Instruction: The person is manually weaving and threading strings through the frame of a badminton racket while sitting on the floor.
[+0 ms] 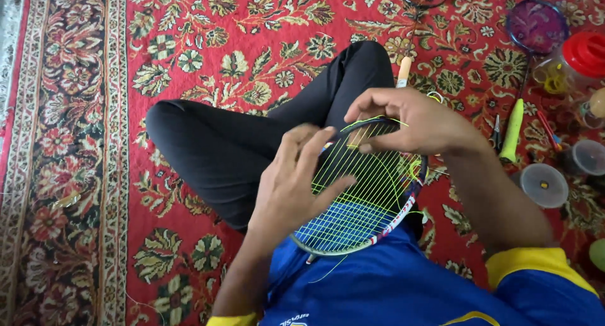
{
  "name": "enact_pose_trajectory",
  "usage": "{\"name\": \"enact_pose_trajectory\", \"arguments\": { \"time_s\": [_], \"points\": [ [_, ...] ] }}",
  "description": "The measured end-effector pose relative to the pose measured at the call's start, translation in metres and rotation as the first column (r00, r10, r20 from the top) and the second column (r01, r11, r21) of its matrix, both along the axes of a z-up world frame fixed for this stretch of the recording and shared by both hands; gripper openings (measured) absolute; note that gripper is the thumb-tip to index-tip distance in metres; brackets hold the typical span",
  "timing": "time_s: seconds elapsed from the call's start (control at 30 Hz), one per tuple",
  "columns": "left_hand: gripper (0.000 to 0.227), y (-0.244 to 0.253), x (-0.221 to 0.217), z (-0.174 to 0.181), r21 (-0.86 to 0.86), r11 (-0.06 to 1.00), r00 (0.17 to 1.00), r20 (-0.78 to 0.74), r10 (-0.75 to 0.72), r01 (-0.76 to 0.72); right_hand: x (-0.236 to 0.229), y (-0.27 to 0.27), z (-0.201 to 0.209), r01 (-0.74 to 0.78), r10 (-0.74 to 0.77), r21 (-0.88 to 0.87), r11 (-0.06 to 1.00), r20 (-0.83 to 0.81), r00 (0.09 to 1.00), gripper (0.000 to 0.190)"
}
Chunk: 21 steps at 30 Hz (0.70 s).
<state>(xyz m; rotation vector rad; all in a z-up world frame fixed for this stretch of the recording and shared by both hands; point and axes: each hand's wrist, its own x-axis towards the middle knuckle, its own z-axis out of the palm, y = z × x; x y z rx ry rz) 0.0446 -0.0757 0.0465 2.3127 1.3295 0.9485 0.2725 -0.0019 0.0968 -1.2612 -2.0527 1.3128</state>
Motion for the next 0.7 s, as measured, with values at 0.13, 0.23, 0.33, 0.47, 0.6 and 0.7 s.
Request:
{"name": "enact_pose_trajectory", "arguments": {
  "time_s": [0.13,0.23,0.33,0.47,0.6,0.7],
  "points": [
    [0.02,0.01,0.01,0.009,0.333,0.939,0.997,-0.027,-0.077,0.081,-0.003,0.006,-0.002,-0.041,0.042,-0.046,0.998,0.018,0.999,0.046],
    [0.01,0.015,0.018,-0.003,0.487,0.873,0.998,-0.055,0.036,-0.004,-0.005,0.008,0.003,-0.078,0.078,-0.016,0.997,-0.021,0.997,0.047],
    [0.013,0.012,0.021,-0.012,0.566,0.815,0.992,0.063,0.109,-0.126,-0.012,0.005,0.015,-0.124,0.126,0.052,0.991,-0.037,0.991,0.048],
    [0.012,0.002,0.019,-0.006,0.561,0.813,0.986,0.141,0.093,-0.157,-0.023,-0.006,0.026,-0.182,0.177,0.155,0.971,0.049,0.983,0.046],
    [0.017,-0.009,0.02,-0.004,0.475,0.867,0.968,0.25,0.03,-0.15,-0.026,-0.015,0.024,-0.03,0.02,0.122,0.992,0.082,0.996,0.047],
    [0.017,-0.006,0.018,-0.007,0.525,0.839,0.978,0.205,0.042,-0.146,-0.022,-0.008,0.019,-0.157,0.164,0.086,0.984,-0.076,0.983,0.053]
  ]
}}
